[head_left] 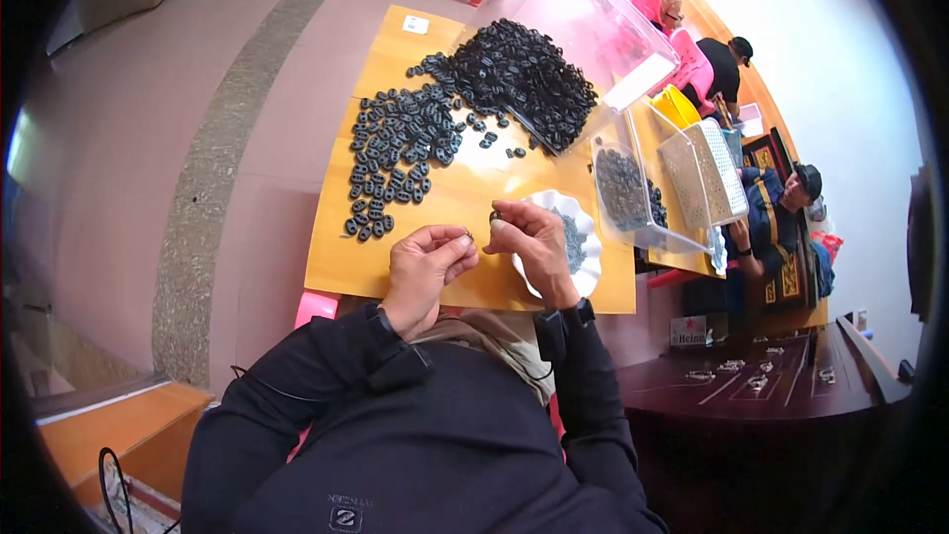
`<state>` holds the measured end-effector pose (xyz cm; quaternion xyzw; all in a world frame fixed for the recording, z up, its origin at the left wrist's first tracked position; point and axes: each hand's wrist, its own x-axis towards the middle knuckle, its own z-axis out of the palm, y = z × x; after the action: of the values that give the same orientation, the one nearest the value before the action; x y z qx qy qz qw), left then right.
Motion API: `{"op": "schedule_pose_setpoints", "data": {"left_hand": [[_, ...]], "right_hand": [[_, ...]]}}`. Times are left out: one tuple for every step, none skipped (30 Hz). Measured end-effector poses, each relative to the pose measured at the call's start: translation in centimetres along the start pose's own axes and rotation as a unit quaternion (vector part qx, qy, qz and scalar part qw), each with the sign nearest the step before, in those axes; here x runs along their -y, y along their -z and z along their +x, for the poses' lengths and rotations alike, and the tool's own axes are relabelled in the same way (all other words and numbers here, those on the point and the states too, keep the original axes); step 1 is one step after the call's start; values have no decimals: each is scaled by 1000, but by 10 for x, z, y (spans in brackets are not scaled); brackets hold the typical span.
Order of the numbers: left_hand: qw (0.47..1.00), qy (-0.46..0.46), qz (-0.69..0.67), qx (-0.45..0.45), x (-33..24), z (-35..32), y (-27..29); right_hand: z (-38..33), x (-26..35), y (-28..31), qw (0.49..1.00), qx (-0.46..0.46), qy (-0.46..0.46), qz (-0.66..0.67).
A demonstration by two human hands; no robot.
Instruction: The person picks up a black plastic cord lock and a metal spring by hand, inserts the spring into the cord lock, and places the assembled piece back onto the table. This process is repeated for several more cord locks and springs.
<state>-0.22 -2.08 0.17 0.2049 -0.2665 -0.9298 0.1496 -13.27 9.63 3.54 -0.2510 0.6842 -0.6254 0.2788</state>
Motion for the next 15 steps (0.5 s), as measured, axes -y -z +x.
{"op": "schedule_pose_setpoints", "data": {"left_hand": [[1000, -1, -1, 1, 0, 1, -1], [1000, 5, 15, 1, 0, 0, -2], [1000, 9, 18, 2, 0, 0, -2], [1000, 9, 19, 6, 1, 0, -2], [1000, 9, 21, 10, 2, 0, -2], [1000, 13, 21, 8, 3, 0, -2], [1000, 15, 24, 7, 3, -1, -2], [999, 15, 30, 10, 4, -1, -3], [999, 15, 36, 14, 4, -2, -4], [999, 16, 39, 12, 4, -2, -4], [999, 20, 39, 17, 4, -3, -4], [999, 24, 39, 20, 5, -3, -4], [999, 26, 41, 19, 5, -4, -4], [998, 29, 47, 15, 5, -4, -4], [998, 31, 53, 12, 5, -4, -4]], "right_hand": [[-8, -3, 2, 1000, -5, -2, 2], [-15, -6, 4, 1000, -9, -4, 19], [-21, -10, 5, 999, -13, -6, 36], [-26, -14, 5, 998, -13, -1, 58], [-31, -15, 6, 998, -16, -3, 61], [-35, -15, 5, 998, -12, -1, 59], [-39, -16, 5, 998, -8, 0, 57], [-42, -17, 5, 998, -9, -1, 60], [-44, -19, 4, 998, -6, 0, 63], [-46, -20, 3, 998, -3, 1, 66], [-48, -21, 1, 998, -3, 0, 69], [-50, -23, 0, 997, -6, -2, 79], [-52, -24, -2, 996, -8, -4, 88], [-53, -24, -4, 996, -9, -6, 90], [-54, -24, -5, 995, -12, -15, 97]]}}
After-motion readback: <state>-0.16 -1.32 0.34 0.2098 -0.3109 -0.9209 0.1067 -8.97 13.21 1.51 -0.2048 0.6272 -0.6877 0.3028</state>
